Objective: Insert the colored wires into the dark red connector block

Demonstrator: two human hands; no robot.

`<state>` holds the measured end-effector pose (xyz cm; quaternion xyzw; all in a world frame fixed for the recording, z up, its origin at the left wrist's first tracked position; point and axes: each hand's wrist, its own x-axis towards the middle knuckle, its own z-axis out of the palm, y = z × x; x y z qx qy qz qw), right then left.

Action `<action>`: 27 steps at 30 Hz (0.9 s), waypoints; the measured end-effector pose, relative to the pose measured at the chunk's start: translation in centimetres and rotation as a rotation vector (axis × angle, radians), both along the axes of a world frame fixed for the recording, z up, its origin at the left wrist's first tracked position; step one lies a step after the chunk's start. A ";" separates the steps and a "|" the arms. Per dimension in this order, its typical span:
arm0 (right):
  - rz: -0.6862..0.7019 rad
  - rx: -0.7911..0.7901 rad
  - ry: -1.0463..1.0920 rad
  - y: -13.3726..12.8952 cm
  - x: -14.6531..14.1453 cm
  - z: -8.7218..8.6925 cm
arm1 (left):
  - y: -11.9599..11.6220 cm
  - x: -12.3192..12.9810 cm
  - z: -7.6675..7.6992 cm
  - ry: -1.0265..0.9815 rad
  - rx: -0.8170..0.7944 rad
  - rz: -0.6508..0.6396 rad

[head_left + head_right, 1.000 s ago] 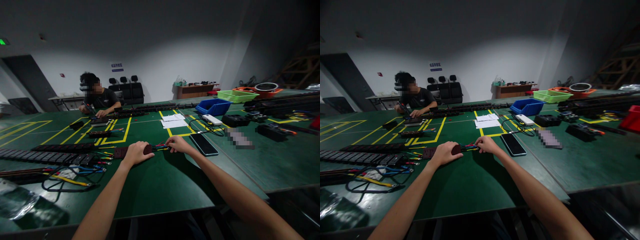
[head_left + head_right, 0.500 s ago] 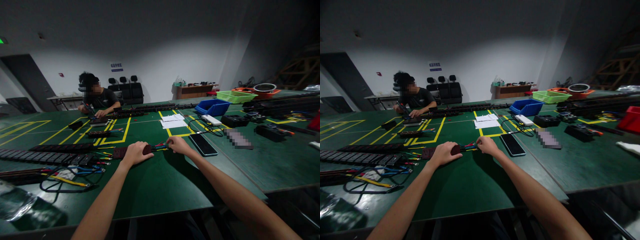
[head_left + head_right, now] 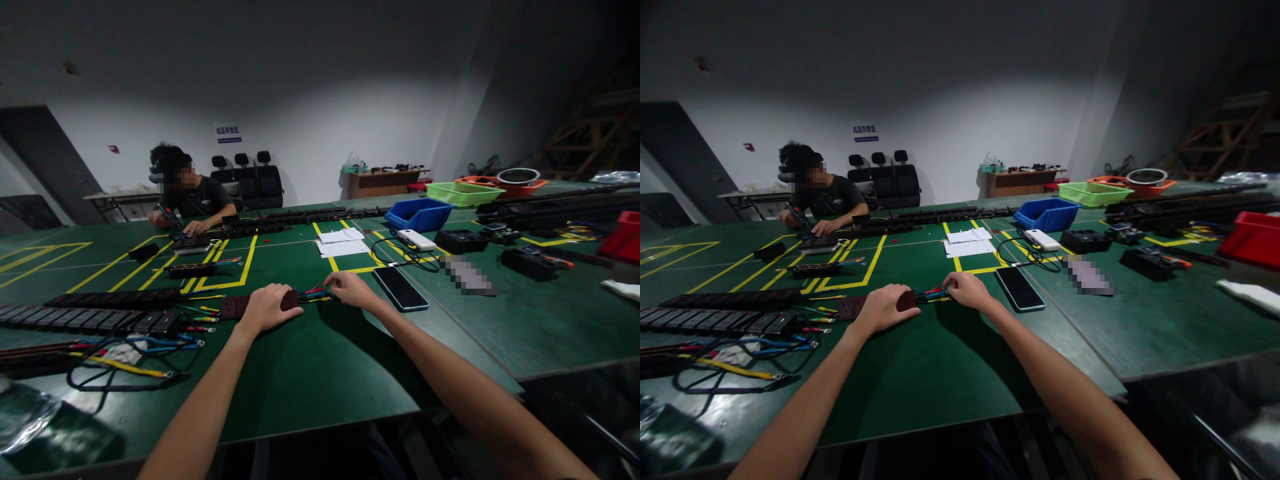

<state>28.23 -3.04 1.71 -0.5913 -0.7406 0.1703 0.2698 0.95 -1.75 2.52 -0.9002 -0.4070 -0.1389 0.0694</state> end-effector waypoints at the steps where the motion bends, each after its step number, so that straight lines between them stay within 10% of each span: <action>1: -0.006 0.009 -0.043 -0.1 0.0 0.1 | 0.0 0.0 0.0 0.002 0.003 0.000; 27: 0.032 0.194 -0.253 -0.9 -0.4 0.7 | 0.3 -0.1 0.0 -0.028 -0.003 -0.017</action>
